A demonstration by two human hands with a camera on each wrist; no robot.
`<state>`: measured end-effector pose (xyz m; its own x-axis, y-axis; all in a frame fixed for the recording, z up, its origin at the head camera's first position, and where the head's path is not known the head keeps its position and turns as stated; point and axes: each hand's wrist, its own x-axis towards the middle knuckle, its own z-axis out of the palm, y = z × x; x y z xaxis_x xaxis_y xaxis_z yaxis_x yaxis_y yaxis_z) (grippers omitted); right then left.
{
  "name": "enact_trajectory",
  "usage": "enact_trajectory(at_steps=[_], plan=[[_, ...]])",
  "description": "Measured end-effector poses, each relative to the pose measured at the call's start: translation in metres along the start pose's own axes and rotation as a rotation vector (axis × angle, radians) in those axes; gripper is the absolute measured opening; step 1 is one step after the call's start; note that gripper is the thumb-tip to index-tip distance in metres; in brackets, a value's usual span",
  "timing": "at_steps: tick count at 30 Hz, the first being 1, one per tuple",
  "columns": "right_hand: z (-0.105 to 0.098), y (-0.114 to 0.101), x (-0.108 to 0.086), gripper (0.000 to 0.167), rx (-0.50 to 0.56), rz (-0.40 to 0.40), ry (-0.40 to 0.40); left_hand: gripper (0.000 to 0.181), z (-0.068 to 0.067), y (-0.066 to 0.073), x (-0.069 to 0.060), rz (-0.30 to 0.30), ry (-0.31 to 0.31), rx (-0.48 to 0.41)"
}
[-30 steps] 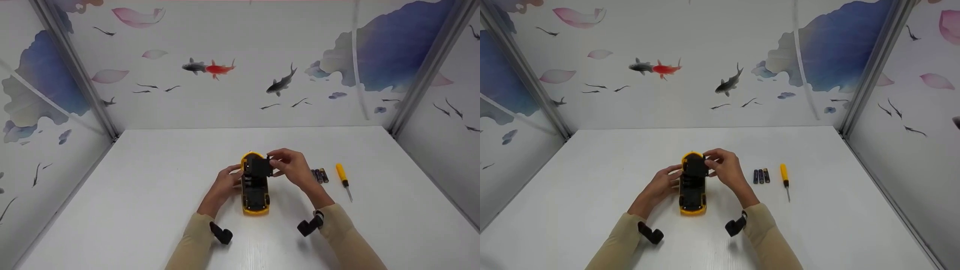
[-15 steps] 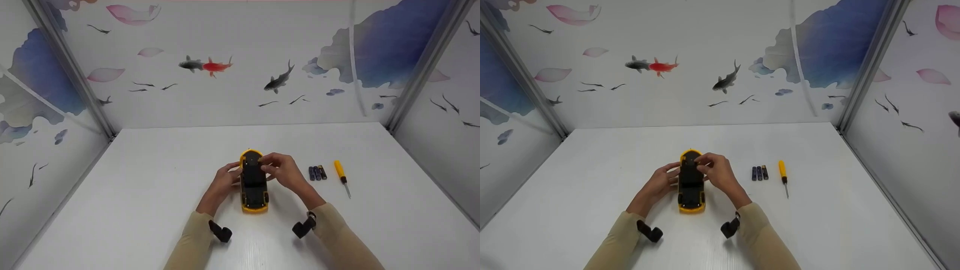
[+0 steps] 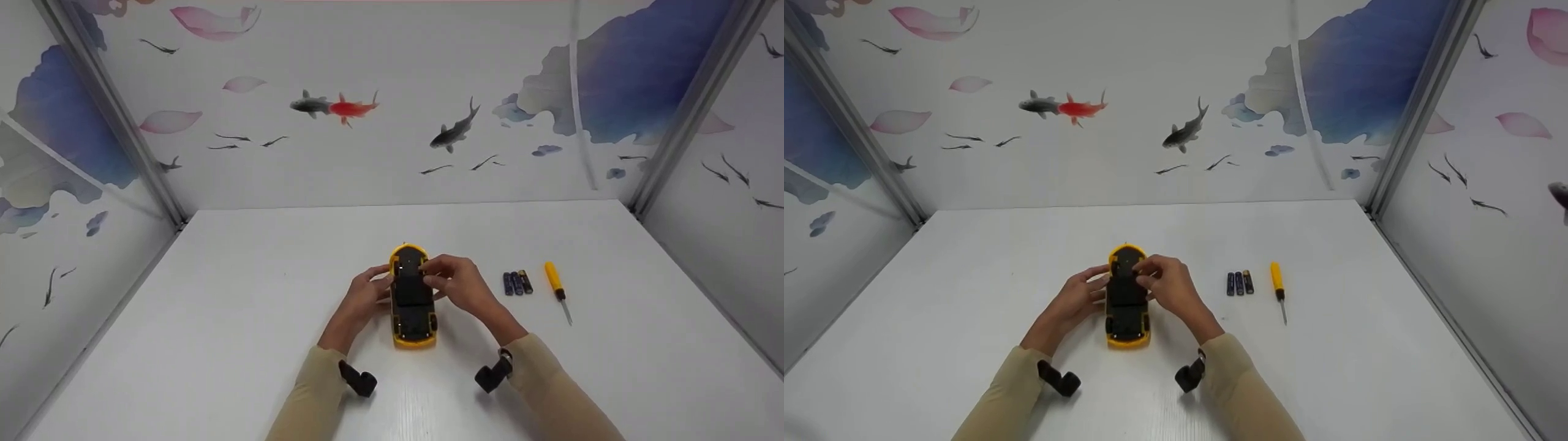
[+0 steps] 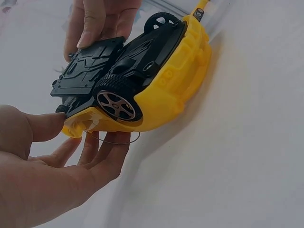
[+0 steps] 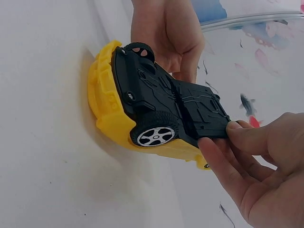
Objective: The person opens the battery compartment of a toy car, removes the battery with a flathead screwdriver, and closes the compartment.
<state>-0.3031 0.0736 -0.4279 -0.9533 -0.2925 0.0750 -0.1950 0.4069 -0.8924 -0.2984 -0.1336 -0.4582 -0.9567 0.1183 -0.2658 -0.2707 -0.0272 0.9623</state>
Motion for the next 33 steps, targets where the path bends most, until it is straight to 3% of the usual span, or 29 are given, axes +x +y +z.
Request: enact_trajectory(at_steps=[8, 33], plan=[[0.0016, 0.0018, 0.0001, 0.023, 0.009, -0.031, -0.017, 0.048, -0.0006, 0.0001, -0.0009, 0.007, 0.001, -0.003], [0.0037, 0.0071, 0.0012, 0.021, 0.08, 0.04, 0.015, 0.048, -0.0001, -0.0019, 0.0007, 0.014, 0.002, 0.013]])
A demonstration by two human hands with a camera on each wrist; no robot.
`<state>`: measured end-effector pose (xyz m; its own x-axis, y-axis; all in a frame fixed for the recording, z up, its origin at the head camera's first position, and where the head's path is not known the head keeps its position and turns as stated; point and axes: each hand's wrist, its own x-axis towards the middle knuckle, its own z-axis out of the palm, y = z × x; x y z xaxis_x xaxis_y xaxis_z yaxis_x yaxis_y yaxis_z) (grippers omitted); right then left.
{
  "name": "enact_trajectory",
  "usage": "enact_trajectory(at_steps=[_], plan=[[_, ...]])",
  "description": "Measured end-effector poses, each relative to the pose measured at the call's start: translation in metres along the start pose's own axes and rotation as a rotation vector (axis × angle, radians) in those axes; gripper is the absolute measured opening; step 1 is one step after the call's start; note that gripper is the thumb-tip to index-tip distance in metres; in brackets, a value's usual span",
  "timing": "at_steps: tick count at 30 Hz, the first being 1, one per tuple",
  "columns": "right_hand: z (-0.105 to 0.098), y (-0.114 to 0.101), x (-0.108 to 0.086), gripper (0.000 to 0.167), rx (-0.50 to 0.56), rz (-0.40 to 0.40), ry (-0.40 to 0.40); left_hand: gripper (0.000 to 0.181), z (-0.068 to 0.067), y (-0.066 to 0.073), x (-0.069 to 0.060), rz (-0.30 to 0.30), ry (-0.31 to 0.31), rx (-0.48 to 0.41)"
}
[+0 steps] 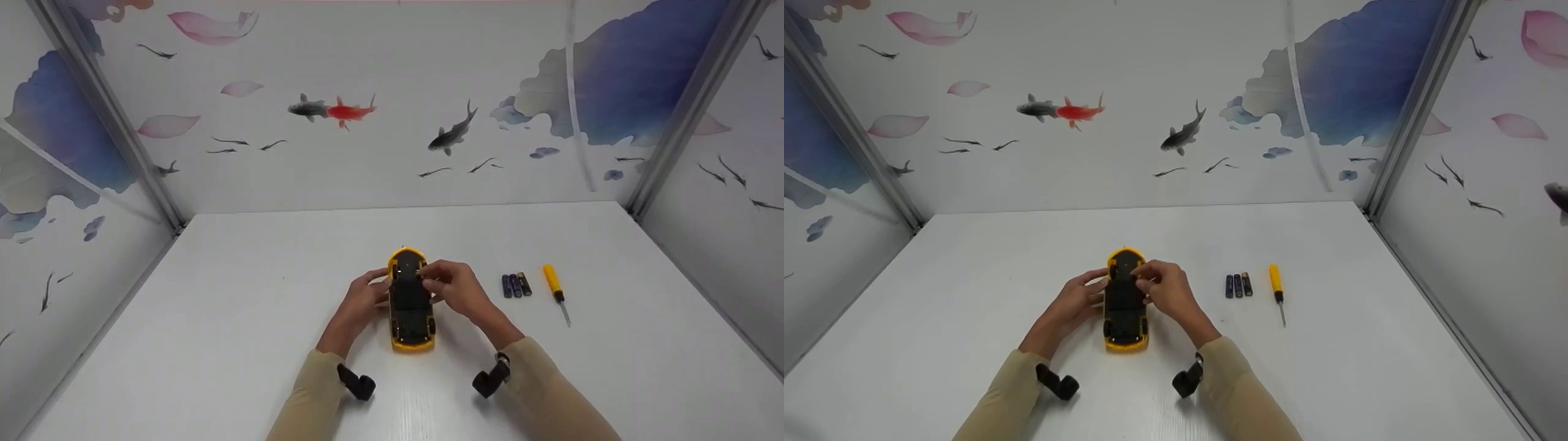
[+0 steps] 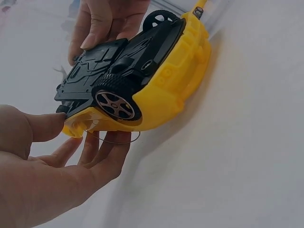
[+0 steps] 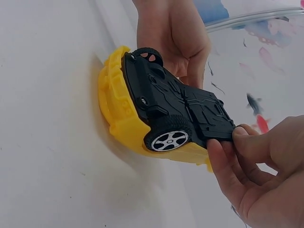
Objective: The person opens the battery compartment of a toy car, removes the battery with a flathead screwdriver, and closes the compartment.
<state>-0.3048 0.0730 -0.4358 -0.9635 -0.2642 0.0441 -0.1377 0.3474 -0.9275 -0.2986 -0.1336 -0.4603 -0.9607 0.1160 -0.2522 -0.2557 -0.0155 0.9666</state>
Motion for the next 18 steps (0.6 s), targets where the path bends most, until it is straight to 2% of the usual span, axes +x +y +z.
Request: enact_trajectory(at_steps=[6, 18], plan=[[0.0005, -0.0022, -0.0014, 0.022, 0.03, 0.014, 0.017, 0.047, -0.0006, 0.0016, 0.0004, 0.009, -0.008, -0.016], [0.0059, -0.0036, -0.0021, 0.021, -0.044, 0.009, 0.055, 0.047, -0.0021, 0.0016, -0.0004, -0.017, 0.0, -0.023]])
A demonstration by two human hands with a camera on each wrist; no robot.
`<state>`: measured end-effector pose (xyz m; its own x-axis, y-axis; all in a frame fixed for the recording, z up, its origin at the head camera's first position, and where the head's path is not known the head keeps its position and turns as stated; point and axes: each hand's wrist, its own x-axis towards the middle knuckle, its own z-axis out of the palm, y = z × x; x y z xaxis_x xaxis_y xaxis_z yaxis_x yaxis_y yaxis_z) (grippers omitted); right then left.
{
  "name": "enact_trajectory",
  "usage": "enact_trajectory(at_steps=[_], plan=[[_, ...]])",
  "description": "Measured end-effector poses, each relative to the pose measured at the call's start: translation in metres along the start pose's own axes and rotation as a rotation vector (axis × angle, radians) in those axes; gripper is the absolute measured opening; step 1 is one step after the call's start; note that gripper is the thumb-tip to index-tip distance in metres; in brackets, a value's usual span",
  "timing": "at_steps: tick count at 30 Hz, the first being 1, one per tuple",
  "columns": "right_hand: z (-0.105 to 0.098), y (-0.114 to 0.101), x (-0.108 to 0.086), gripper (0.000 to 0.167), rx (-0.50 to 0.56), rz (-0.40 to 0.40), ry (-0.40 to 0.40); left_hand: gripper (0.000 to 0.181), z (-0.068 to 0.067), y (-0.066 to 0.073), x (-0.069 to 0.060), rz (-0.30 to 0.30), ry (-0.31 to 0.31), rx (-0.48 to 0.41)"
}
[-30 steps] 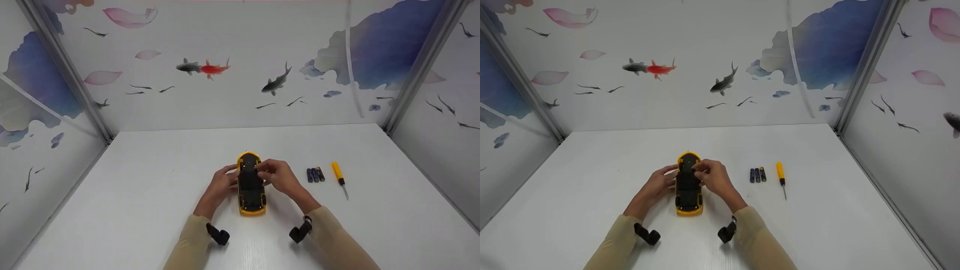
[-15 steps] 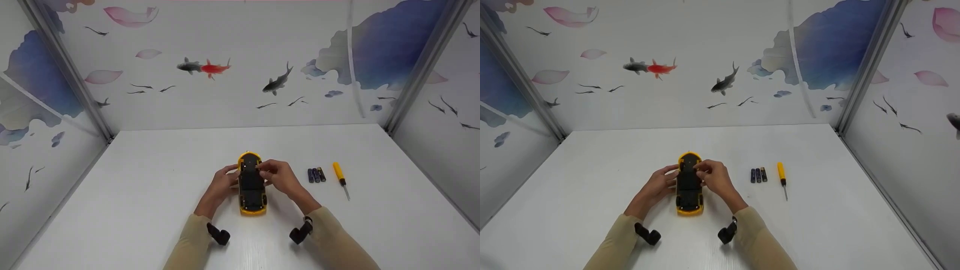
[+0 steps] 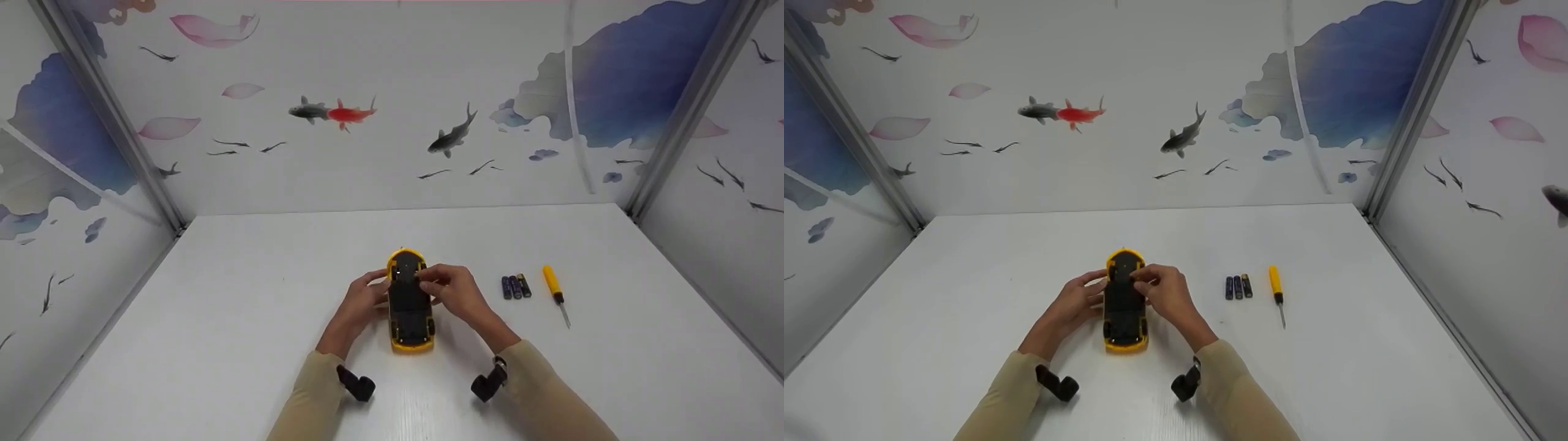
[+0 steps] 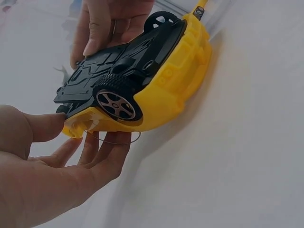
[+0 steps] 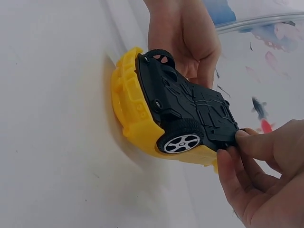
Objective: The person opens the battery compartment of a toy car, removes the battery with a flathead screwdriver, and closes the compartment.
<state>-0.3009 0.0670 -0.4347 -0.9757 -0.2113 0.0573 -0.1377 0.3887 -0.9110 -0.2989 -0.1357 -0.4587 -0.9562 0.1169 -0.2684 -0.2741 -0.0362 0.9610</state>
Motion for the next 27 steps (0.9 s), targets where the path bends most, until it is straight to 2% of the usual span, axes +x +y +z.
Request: enact_trajectory(at_steps=[9, 14, 17, 20, 23, 27], plan=[[0.0, 0.0, 0.0, 0.024, -0.071, 0.048, 0.016, 0.047, 0.0, -0.001, -0.001, 0.014, -0.02, -0.003], [-0.004, 0.003, 0.002, 0.025, -0.03, 0.071, 0.044, 0.047, 0.001, -0.001, -0.001, 0.024, -0.015, -0.001], [-0.006, 0.004, 0.003, 0.03, 0.015, 0.127, 0.061, 0.047, 0.001, -0.001, -0.001, 0.026, -0.008, 0.0], [-0.006, 0.006, 0.005, 0.044, 0.058, 0.201, 0.033, 0.048, 0.001, -0.001, 0.0, 0.021, -0.005, -0.001], [-0.005, 0.008, 0.008, 0.059, 0.098, 0.261, -0.027, 0.048, 0.001, -0.001, 0.0, 0.024, -0.01, 0.007], [-0.004, 0.01, 0.009, 0.062, 0.123, 0.292, -0.093, 0.049, 0.001, -0.001, 0.0, 0.037, -0.028, 0.02]])
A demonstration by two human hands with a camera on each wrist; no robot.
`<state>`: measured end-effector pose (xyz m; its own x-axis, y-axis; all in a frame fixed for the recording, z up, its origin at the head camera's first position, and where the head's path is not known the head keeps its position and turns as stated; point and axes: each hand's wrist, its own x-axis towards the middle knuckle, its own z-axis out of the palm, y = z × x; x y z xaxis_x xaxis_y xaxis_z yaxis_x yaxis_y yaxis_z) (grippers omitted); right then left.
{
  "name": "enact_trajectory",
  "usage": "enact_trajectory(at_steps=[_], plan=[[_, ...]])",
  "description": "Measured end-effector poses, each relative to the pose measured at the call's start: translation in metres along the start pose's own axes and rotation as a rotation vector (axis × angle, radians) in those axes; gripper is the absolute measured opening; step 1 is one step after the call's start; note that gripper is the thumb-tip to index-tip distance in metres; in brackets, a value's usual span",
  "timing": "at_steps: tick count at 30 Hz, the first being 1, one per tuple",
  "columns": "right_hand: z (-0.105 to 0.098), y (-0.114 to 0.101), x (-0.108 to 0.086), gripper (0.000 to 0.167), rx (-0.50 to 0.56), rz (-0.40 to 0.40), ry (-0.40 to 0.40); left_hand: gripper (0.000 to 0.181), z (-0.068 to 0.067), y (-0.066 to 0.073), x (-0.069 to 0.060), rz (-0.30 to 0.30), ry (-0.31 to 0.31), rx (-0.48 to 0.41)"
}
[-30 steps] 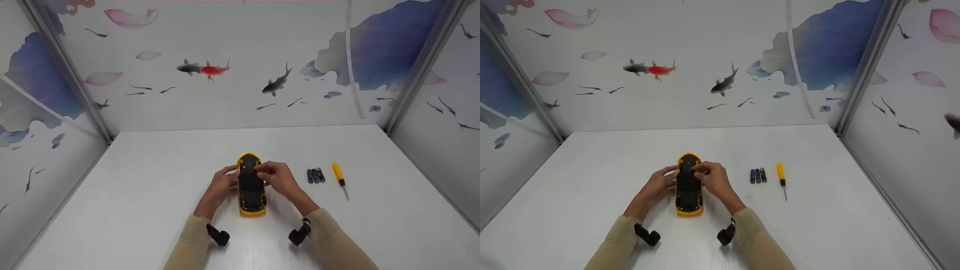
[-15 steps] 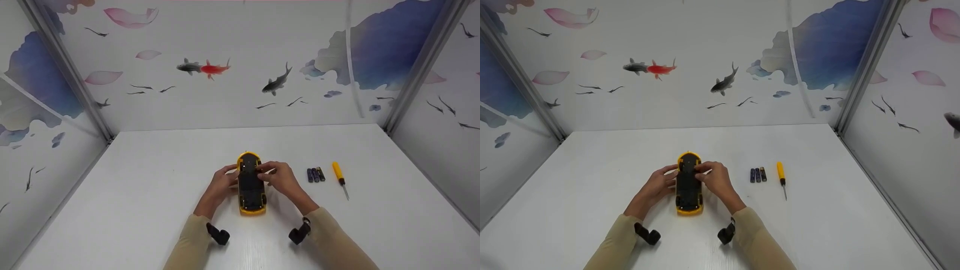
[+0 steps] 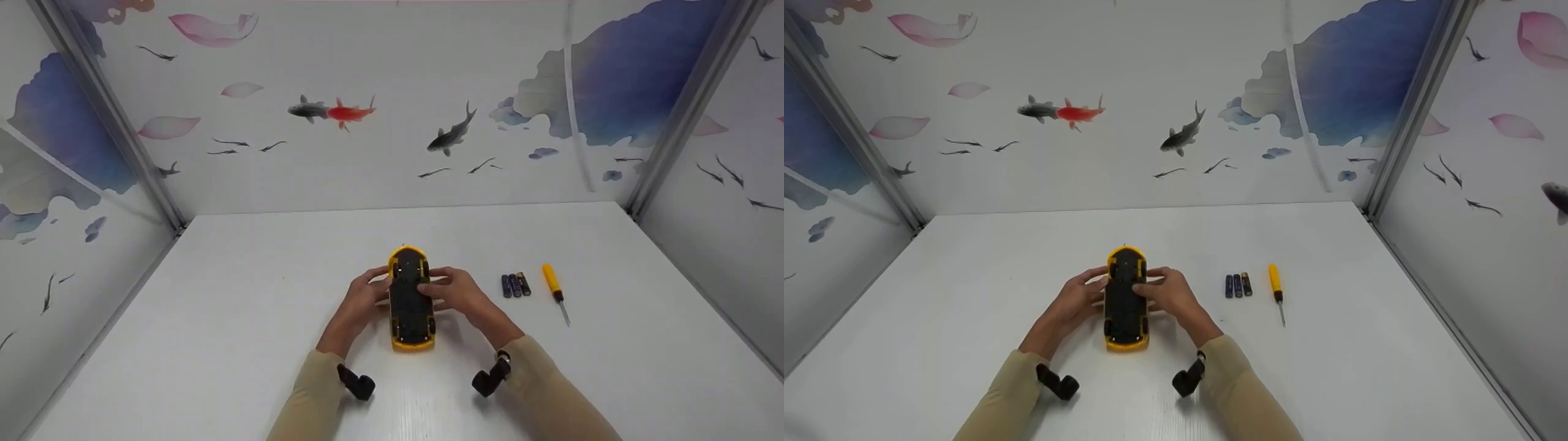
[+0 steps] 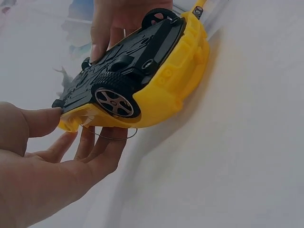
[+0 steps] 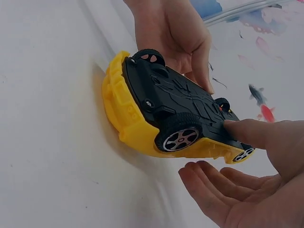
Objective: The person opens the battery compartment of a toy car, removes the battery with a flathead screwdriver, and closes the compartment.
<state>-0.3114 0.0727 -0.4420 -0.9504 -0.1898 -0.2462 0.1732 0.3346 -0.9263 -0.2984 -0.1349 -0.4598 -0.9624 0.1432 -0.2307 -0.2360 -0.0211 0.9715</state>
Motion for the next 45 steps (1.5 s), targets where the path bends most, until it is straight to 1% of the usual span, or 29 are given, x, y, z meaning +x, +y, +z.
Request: enact_trajectory(at_steps=[3, 10, 13, 17, 21, 27, 30, 36, 40, 43, 45], plan=[[0.0005, -0.0003, -0.0008, 0.06, -0.004, -0.002, -0.015, 0.052, -0.0004, 0.0005, -0.0008, 0.004, -0.01, 0.002], [0.0035, -0.0018, -0.0013, 0.059, 0.009, -0.01, 0.001, 0.066, -0.0011, 0.0012, -0.0033, 0.018, -0.03, 0.023], [0.0041, -0.0008, -0.0014, 0.057, 0.012, -0.024, 0.013, 0.067, -0.0006, 0.0015, -0.0037, 0.033, -0.022, 0.035], [0.0035, 0.0007, -0.0019, 0.055, 0.018, -0.052, 0.01, 0.065, 0.0003, 0.0018, -0.0034, 0.044, -0.018, 0.056], [0.0024, 0.0001, -0.0022, 0.058, 0.022, -0.047, -0.001, 0.066, 0.0005, 0.0019, -0.0029, 0.044, -0.023, 0.054], [0.0006, -0.0028, -0.0034, 0.067, 0.013, -0.002, -0.027, 0.079, -0.0001, 0.0008, -0.0032, 0.054, -0.046, 0.059], [0.0012, -0.004, -0.0036, 0.072, 0.005, 0.005, -0.038, 0.083, -0.0004, 0.0011, -0.0037, 0.05, -0.054, 0.052], [0.0022, -0.0046, -0.0053, 0.072, 0.002, -0.014, -0.016, 0.083, -0.0001, 0.0025, -0.0038, 0.062, -0.052, 0.081], [0.0024, -0.0043, -0.0052, 0.071, -0.002, -0.013, -0.019, 0.082, 0.0001, 0.0028, -0.0049, 0.059, -0.048, 0.089], [0.0024, -0.0032, -0.0044, 0.073, -0.001, -0.002, -0.036, 0.084, -0.0008, 0.002, -0.0061, 0.047, -0.06, 0.089], [0.0021, -0.0026, -0.0043, 0.075, -0.001, -0.002, -0.051, 0.086, -0.002, 0.0012, -0.0068, 0.043, -0.084, 0.082]])
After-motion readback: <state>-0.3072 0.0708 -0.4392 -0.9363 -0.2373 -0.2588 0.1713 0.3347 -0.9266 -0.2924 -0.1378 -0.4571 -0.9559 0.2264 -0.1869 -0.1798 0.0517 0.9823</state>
